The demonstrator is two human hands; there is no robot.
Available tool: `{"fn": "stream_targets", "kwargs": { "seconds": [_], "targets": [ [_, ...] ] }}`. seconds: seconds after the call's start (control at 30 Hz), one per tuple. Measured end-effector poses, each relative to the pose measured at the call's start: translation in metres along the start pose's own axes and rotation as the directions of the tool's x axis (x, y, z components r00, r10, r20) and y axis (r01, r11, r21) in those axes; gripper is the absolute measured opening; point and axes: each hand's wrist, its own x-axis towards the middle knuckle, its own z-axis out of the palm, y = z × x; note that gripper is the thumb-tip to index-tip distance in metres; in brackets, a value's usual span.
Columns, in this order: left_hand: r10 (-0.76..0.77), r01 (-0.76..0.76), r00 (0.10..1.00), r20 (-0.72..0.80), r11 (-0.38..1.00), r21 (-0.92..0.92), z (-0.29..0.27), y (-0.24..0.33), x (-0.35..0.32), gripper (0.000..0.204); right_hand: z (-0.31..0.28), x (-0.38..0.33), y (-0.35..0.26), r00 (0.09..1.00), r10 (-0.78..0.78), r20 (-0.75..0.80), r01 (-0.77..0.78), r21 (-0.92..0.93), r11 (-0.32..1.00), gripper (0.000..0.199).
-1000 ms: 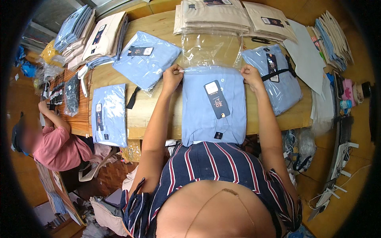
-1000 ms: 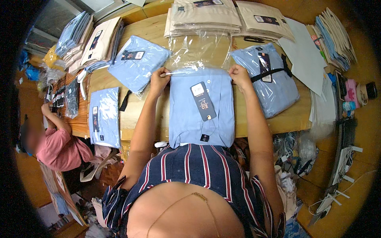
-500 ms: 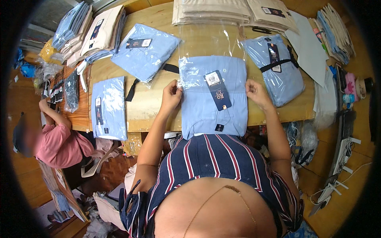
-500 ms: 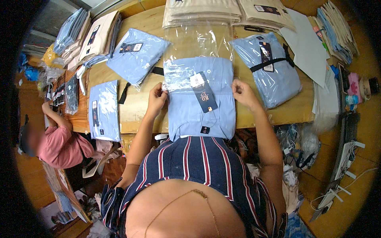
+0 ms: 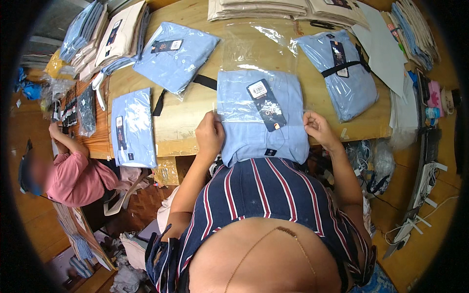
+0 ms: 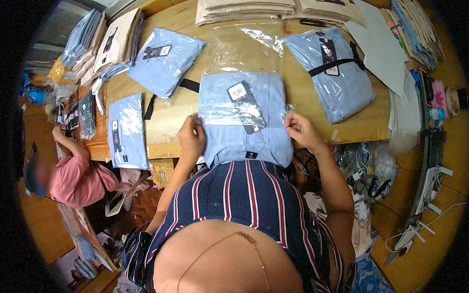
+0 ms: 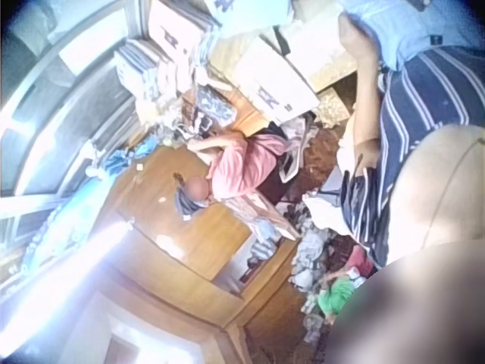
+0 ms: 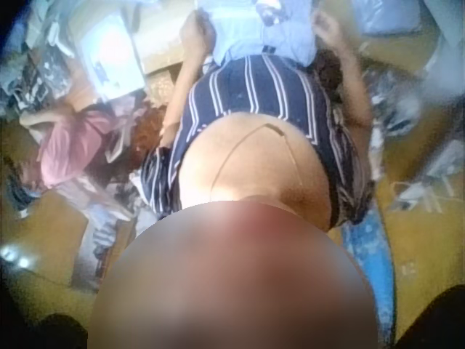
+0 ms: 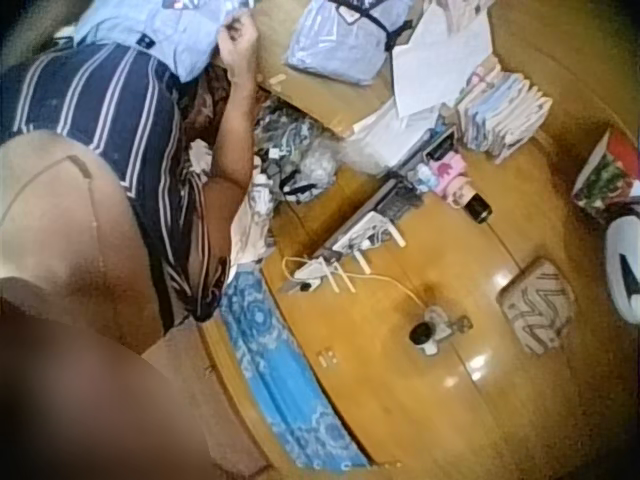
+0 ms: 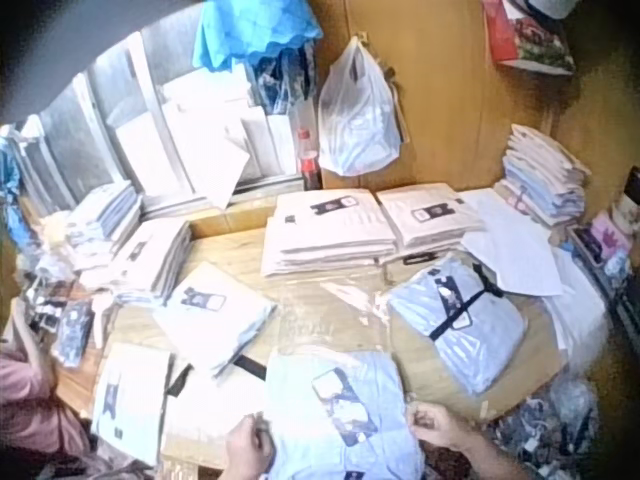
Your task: The person folds light blue shirts, places them into clear plastic bags, inserts white cardboard stiffeners, and secures each package with a black strap. The person repeats this process for multiple shirts, stacking the finished packages on the table.
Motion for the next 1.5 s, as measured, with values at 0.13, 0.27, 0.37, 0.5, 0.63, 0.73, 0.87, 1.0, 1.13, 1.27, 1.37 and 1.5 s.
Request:
{"fn": "stream_targets", "kwargs": {
  "seconds": [0.13, 0.27, 0.37, 0.5, 0.63, 0.73, 0.87, 1.0, 1.13, 1.27, 1.37, 1.5],
  "targets": [
    [0.182, -0.147, 0.975, -0.123, 0.958, 0.247, 0.023, -0.008, 0.026, 0.012, 0.000, 0.026, 0.006, 0.984, -0.091, -0.150, 0.083, -0.056, 0.995, 0.009],
    [0.114, -0.109, 0.992, -0.058, 0.992, 0.069, 0.025, -0.025, 0.048, 0.006, 0.003, 0.044, 0.020, 0.949, -0.168, -0.266, 0.138, -0.128, 0.982, 0.010],
    [-0.294, 0.366, 0.930, 0.222, 0.804, -0.469, 0.011, -0.034, 0.025, 0.009, 0.002, 0.024, 0.023, 0.986, -0.025, -0.162, 0.033, 0.046, 0.998, 0.008],
    [-0.331, 0.583, 0.807, 0.489, 0.579, -0.570, -0.012, -0.029, -0.016, 0.007, 0.002, -0.010, 0.023, 0.998, -0.029, 0.050, 0.024, 0.100, 0.995, 0.008],
    [-0.366, 0.587, 0.792, 0.489, 0.680, -0.441, -0.030, -0.012, -0.046, 0.005, 0.004, -0.042, 0.013, 0.980, 0.045, 0.193, -0.038, -0.037, 0.999, 0.010],
    [-0.134, 0.279, 0.911, 0.391, 0.897, -0.343, -0.042, -0.009, -0.071, 0.006, 0.005, -0.060, 0.017, 0.942, 0.020, 0.335, 0.105, -0.349, 0.931, 0.013],
    [-0.218, 0.287, 0.942, 0.254, 0.916, -0.281, -0.029, 0.000, -0.062, 0.006, 0.020, -0.045, 0.030, 0.999, -0.032, 0.018, 0.035, -0.257, 0.966, 0.010],
    [-0.260, 0.304, 0.940, 0.222, 0.933, -0.195, -0.023, 0.004, 0.018, 0.008, 0.009, 0.030, -0.004, 0.984, -0.022, -0.178, 0.010, -0.069, 0.998, 0.007],
    [-0.057, 0.156, 0.908, 0.414, 0.966, -0.207, -0.020, 0.019, -0.010, 0.004, -0.005, 0.007, 0.018, 0.953, 0.041, -0.301, -0.003, 0.124, 0.992, 0.007],
    [0.054, 0.118, 0.776, 0.629, 0.966, -0.229, -0.010, 0.047, -0.020, 0.010, -0.002, -0.015, 0.032, 0.892, 0.007, -0.452, 0.169, 0.349, 0.922, 0.010],
    [0.295, 0.084, 0.617, 0.729, 0.897, -0.434, -0.008, 0.060, -0.018, 0.014, 0.014, -0.038, 0.028, 0.807, 0.121, -0.578, 0.191, 0.450, 0.872, 0.015],
    [0.612, -0.154, 0.287, 0.737, 0.789, -0.595, 0.013, 0.083, -0.013, 0.032, 0.024, -0.063, 0.038, 0.834, 0.213, -0.510, 0.088, 0.503, 0.860, 0.023]
  ]
}}
